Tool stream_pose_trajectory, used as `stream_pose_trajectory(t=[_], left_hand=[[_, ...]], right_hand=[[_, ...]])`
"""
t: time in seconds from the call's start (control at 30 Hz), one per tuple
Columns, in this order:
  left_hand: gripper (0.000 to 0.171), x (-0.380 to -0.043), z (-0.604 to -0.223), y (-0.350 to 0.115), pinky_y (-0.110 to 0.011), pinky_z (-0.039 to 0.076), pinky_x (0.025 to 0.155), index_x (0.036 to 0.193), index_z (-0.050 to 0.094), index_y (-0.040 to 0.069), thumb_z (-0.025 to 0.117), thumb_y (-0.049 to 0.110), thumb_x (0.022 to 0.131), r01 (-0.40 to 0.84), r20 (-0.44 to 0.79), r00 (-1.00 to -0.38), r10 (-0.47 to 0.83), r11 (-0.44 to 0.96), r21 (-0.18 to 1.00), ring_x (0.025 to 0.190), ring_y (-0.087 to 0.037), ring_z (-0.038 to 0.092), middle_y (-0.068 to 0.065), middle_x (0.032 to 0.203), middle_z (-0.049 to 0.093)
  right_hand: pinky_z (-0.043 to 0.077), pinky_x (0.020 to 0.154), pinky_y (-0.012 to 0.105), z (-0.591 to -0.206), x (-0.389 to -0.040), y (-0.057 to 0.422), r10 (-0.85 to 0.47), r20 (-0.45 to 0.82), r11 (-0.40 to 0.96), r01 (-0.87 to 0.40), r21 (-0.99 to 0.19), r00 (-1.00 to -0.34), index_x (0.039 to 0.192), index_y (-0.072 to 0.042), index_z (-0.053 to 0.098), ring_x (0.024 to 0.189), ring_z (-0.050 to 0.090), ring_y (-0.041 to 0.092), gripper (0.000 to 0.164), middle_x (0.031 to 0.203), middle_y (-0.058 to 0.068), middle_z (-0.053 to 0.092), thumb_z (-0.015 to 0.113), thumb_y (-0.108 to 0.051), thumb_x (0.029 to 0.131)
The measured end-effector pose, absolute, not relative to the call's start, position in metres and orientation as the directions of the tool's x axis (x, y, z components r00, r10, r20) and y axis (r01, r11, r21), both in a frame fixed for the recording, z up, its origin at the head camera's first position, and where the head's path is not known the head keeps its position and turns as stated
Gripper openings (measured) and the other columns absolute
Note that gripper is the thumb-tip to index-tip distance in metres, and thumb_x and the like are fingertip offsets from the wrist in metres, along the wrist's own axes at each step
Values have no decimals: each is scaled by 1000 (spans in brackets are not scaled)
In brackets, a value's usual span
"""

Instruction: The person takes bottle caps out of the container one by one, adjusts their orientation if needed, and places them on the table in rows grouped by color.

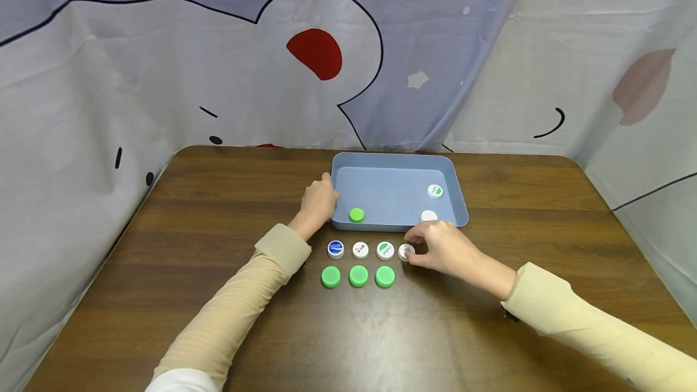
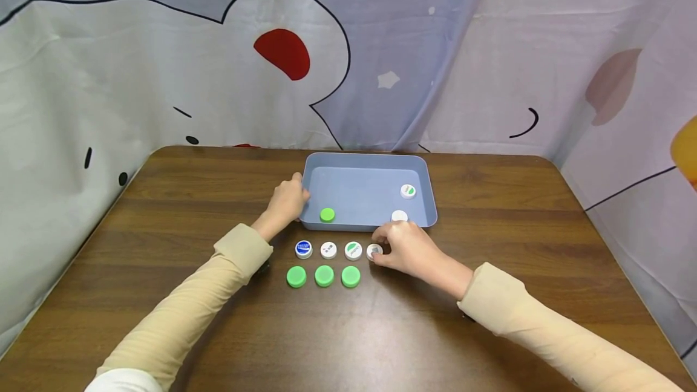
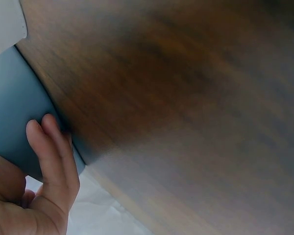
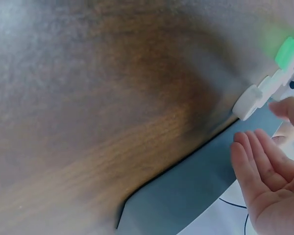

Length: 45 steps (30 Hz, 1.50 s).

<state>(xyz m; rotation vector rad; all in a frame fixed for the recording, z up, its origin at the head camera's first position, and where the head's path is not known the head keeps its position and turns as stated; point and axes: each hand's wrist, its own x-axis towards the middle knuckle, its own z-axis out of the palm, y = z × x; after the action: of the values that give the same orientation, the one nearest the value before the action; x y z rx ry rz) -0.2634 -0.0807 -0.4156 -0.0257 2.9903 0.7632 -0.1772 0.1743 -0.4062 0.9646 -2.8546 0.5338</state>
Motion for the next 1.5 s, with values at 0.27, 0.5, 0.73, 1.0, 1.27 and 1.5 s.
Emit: stream_pose_trajectory(t=[0.27,0.5,0.73,1.0,1.27,1.5], left_hand=[[47,-264,-414,-81,-44,54,77,140,38,-3,47,13,98,-34,-61,-998,-6,878,478,92,-36,66,-26,106,66],[46,-262,-414,-81,-43,54,75,140,38,-4,47,13,98,-31,-63,-998,-2,880,474,87,-34,66,-25,102,66],[48,-262,-416,-81,-43,54,76,141,37,-4,48,13,98,-36,-62,-998,-7,878,477,90,-35,66,-26,106,66],[44,-263,-417,-80,-43,55,76,138,40,-4,49,14,98,-27,-49,-999,-4,880,475,88,-35,66,-25,103,66],[43,-263,-416,-80,-43,55,76,137,41,-4,48,13,98,-30,-52,-999,-6,881,472,89,-34,66,-24,103,66],[45,-263,-415,-80,-43,54,77,139,39,-3,48,14,98,-45,-67,-998,-15,877,478,89,-34,66,-24,106,66]], right_hand=[[49,66,24,-399,-183,173,-583,274,715,-643,-274,-765,77,-15,70,70,59,9,8,71,-7,65,73,-10,72],[50,63,22,-393,-186,169,-613,325,683,-690,-239,-720,76,-13,70,66,58,6,9,69,-7,64,72,-5,71],[50,64,25,-379,-195,165,-619,340,680,-700,-218,-708,76,-12,70,67,59,6,9,70,-6,65,69,-5,70],[47,69,32,-366,-209,154,-619,320,686,-692,-225,-718,79,-10,71,68,62,14,9,69,-3,66,66,-7,72],[53,72,33,-362,-222,137,-634,258,678,-684,-268,-729,85,-8,72,76,66,15,12,78,0,71,68,-9,73],[53,78,36,-354,-238,120,-642,196,681,-669,-298,-741,89,-5,73,82,68,18,17,86,5,74,69,-7,73]])
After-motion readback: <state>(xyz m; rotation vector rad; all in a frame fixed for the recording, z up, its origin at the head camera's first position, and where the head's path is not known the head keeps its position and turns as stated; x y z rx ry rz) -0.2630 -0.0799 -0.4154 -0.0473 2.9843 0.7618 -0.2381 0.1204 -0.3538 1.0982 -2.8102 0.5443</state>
